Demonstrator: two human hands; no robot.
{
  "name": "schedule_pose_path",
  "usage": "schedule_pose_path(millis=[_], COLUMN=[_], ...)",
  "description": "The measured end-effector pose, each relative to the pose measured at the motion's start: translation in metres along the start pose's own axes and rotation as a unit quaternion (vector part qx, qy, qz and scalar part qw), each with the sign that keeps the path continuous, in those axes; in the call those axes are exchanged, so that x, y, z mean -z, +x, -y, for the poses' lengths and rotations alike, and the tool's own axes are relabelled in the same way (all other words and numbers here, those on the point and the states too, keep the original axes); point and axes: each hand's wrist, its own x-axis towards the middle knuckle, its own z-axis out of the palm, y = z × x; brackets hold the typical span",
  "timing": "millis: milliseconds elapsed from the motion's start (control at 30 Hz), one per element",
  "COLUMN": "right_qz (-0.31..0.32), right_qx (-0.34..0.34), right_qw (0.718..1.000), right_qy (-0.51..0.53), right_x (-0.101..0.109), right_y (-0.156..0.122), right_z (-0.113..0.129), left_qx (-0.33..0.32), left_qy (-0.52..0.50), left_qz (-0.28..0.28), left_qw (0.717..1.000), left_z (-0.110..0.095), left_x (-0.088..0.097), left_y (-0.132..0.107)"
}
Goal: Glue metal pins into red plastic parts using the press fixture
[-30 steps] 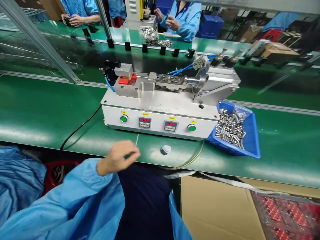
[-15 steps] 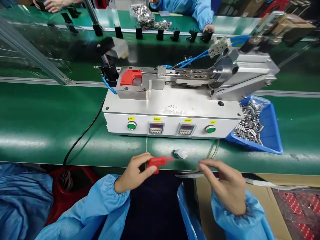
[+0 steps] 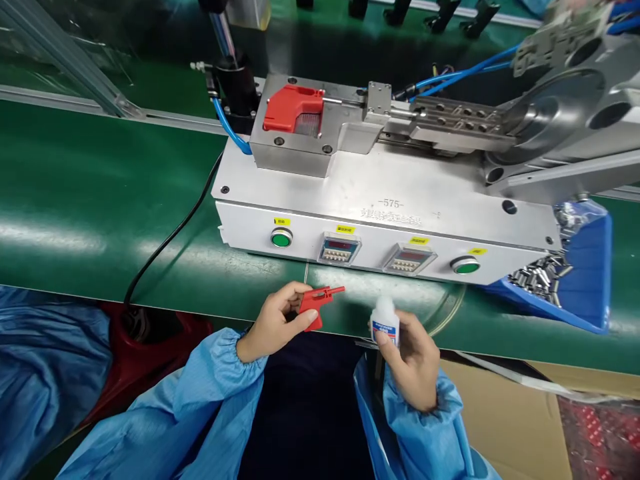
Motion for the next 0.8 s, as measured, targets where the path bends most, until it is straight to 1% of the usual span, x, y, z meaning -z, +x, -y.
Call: schedule_pose_path(millis=[100, 200, 300, 433, 600, 700, 800], right_qz=[0.011, -0.003, -0.016, -0.009, -0.001, 0.006, -0.003], right_qx=[0.034, 0.053, 0.047, 0.042, 0.052, 0.065, 0.085], right_qw=[0.999, 0.998, 0.997, 0.997, 0.996, 0.994, 0.992], right_qy=[-0.036, -0.044, -0.058, -0.063, -0.073, -0.086, -0.090], right_x=[-0.003, -0.009, -0.013, -0.014, -0.014, -0.014, -0.014], right_y=[0.001, 0.001, 0.000, -0.002, -0.003, -0.003, -0.001], right_z=[0.009, 0.012, 0.009, 0.006, 0.005, 0.006, 0.005], left_qx=[-0.005, -0.011, -0.014, -0.017, -0.043, -0.048, -0.048], left_qy=[-0.002, -0.003, -0.003, 0.003, 0.001, -0.001, -0.001], left_qz=[-0.010, -0.013, -0.015, -0.012, -0.022, -0.025, -0.025], left_qw=[1.000, 1.000, 1.000, 1.000, 0.999, 0.999, 0.999], left_z=[0.001, 0.001, 0.001, 0.000, -0.003, -0.005, -0.005], left_x=[0.000, 0.000, 0.000, 0.000, -0.001, -0.002, -0.002], left_y=[0.000, 0.001, 0.001, 0.001, 0.002, 0.002, 0.002])
